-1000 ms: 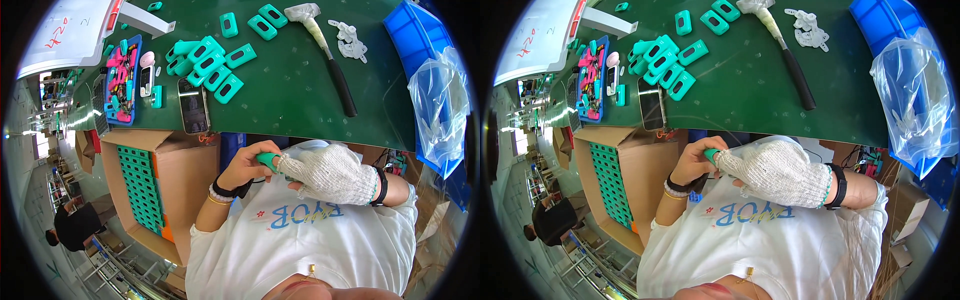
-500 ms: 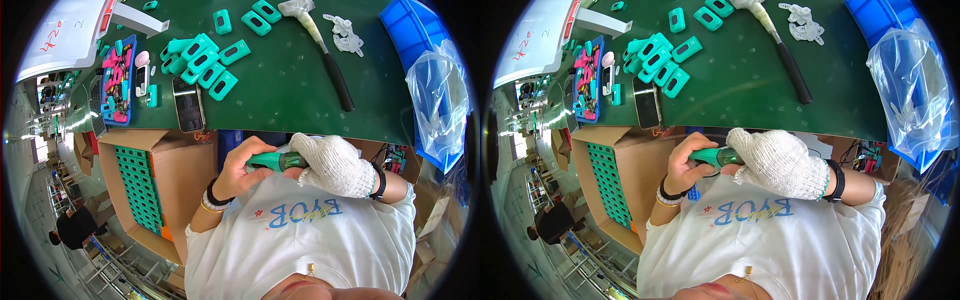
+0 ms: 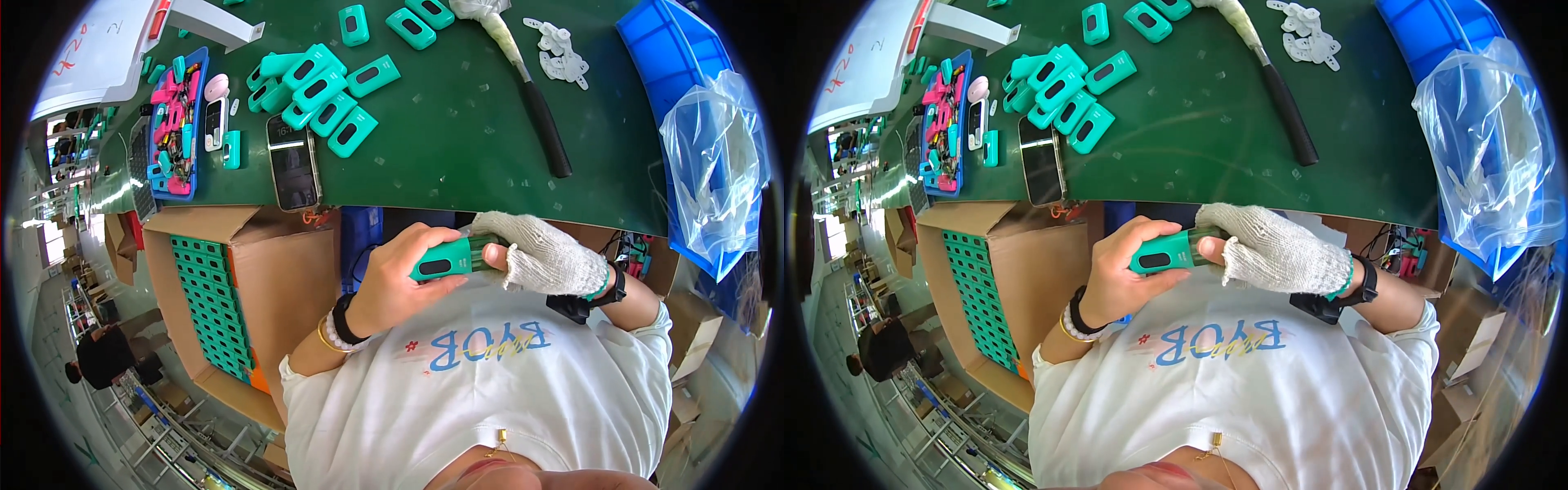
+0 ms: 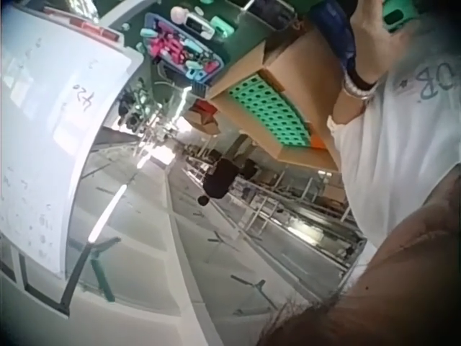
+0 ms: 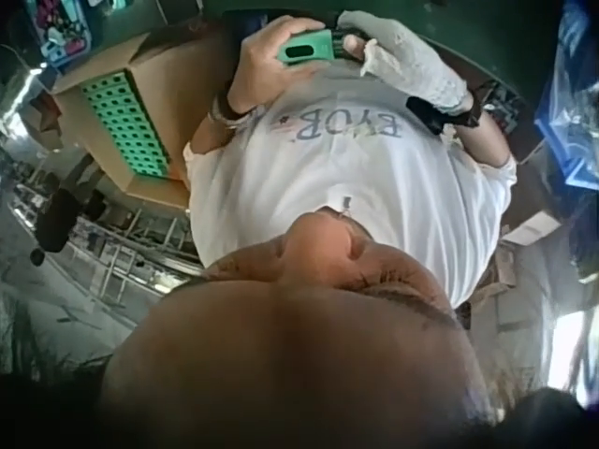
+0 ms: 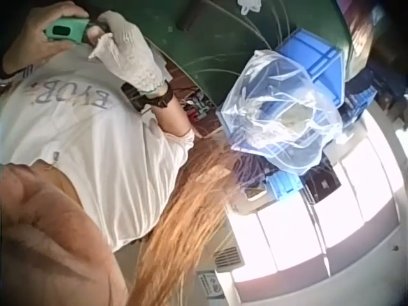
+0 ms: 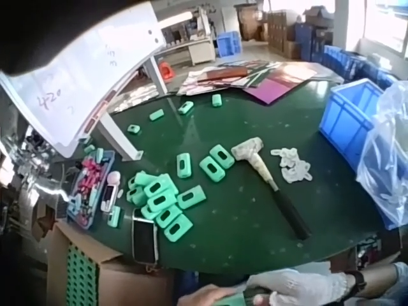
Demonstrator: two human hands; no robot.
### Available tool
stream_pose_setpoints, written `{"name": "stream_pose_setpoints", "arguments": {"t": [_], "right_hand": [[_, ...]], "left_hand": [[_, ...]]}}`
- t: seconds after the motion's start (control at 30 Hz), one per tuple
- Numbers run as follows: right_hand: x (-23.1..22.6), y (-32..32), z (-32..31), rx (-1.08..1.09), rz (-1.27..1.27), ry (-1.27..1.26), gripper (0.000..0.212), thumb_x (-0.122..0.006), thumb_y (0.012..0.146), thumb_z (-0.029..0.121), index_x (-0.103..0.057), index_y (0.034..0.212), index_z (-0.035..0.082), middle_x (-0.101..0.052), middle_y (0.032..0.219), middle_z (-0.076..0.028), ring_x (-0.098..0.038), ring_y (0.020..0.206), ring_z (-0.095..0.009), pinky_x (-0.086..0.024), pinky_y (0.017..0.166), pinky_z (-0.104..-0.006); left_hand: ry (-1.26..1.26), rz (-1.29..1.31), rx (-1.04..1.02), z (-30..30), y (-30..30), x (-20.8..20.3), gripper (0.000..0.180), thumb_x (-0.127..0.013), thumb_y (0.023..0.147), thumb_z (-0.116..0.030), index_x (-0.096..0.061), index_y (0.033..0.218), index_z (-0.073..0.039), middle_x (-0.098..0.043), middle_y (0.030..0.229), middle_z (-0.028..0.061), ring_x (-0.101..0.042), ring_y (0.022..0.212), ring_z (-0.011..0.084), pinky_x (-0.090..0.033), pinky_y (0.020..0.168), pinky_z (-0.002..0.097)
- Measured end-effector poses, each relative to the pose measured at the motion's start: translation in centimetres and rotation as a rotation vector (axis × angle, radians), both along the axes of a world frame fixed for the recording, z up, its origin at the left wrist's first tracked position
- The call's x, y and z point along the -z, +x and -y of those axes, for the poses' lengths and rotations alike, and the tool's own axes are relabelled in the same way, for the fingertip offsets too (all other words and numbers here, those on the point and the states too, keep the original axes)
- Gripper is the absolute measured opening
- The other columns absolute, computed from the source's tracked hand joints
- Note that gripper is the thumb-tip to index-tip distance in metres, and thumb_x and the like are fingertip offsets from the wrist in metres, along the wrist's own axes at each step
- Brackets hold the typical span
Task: The person picks up a green plastic housing and an electronic component, inserts the component into the housing, and presses them together. They then place the assembled unit into a cardboard box and repeat the process.
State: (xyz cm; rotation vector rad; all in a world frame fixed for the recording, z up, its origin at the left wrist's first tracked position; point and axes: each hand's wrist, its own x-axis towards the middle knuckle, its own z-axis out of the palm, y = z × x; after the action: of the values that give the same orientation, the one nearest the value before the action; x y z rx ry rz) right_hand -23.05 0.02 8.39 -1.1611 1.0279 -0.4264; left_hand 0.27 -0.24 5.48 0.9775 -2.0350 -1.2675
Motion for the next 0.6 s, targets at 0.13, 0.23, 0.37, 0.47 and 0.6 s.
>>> {"name": "stream_pose_setpoints", "arguments": {"t": [0.13, 0.23, 0.37, 0.47, 0.6], "right_hand": [[1.3, 0.3, -1.4, -0.039, -0.120, -0.239, 0.037, -0.051, 0.101, 0.035, -0.056, 0.112, 0.000, -0.058, 0.079, -0.008, -0.057, 0.064, -0.013, -0.047, 0.057, -0.0300], [1.8, 0.2, -1.5, 0.008, -0.108, -0.259, 0.036, -0.050, 0.101, 0.034, -0.057, 0.113, 0.000, -0.057, 0.078, -0.008, -0.058, 0.063, -0.014, -0.047, 0.057, -0.0304], [0.5, 0.1, 0.1, 0.000, -0.076, -0.179, 0.031, -0.053, 0.099, 0.029, -0.058, 0.106, 0.000, -0.056, 0.071, -0.013, -0.058, 0.061, -0.026, -0.046, 0.057, -0.0357], [1.0, 0.1, 0.0, -0.007, -0.068, -0.223, 0.029, -0.055, 0.098, 0.028, -0.058, 0.102, 0.000, -0.057, 0.069, -0.015, -0.057, 0.060, -0.031, -0.046, 0.058, -0.0376], [0.8, -0.7, -0.2, 0.022, -0.113, -0.441, 0.029, -0.059, 0.095, 0.028, -0.058, 0.105, 0.000, -0.058, 0.073, -0.014, -0.059, 0.062, -0.029, -0.047, 0.059, -0.0357]], "left_hand": [[-0.021, -0.058, -0.046, -0.5, -0.1, 0.1, 0.052, -0.084, 0.068, -0.004, -0.059, 0.114, -0.003, -0.061, 0.095, 0.0116, -0.063, 0.078, 0.0248, -0.052, 0.066, 0.0315], [0.044, -0.128, -0.188, -1.8, -1.1, 1.3, 0.052, -0.085, 0.066, -0.001, -0.061, 0.112, 0.000, -0.061, 0.096, 0.0104, -0.061, 0.080, 0.0187, -0.050, 0.071, 0.0283], [0.002, -0.110, -0.159, -1.0, -1.1, 1.2, 0.052, -0.085, 0.066, -0.002, -0.061, 0.111, 0.001, -0.061, 0.095, 0.0104, -0.061, 0.080, 0.0177, -0.050, 0.071, 0.0283], [-0.031, -0.066, -0.121, -1.4, -0.3, 1.5, 0.053, -0.086, 0.067, -0.005, -0.059, 0.112, 0.001, -0.060, 0.097, 0.0101, -0.060, 0.083, 0.0172, -0.050, 0.074, 0.0283], [-0.011, -0.152, -0.194, -1.9, 1.7, 3.1, 0.056, -0.088, 0.069, -0.011, -0.056, 0.114, 0.001, -0.059, 0.099, 0.0095, -0.060, 0.087, 0.0169, -0.050, 0.076, 0.0289]]}}
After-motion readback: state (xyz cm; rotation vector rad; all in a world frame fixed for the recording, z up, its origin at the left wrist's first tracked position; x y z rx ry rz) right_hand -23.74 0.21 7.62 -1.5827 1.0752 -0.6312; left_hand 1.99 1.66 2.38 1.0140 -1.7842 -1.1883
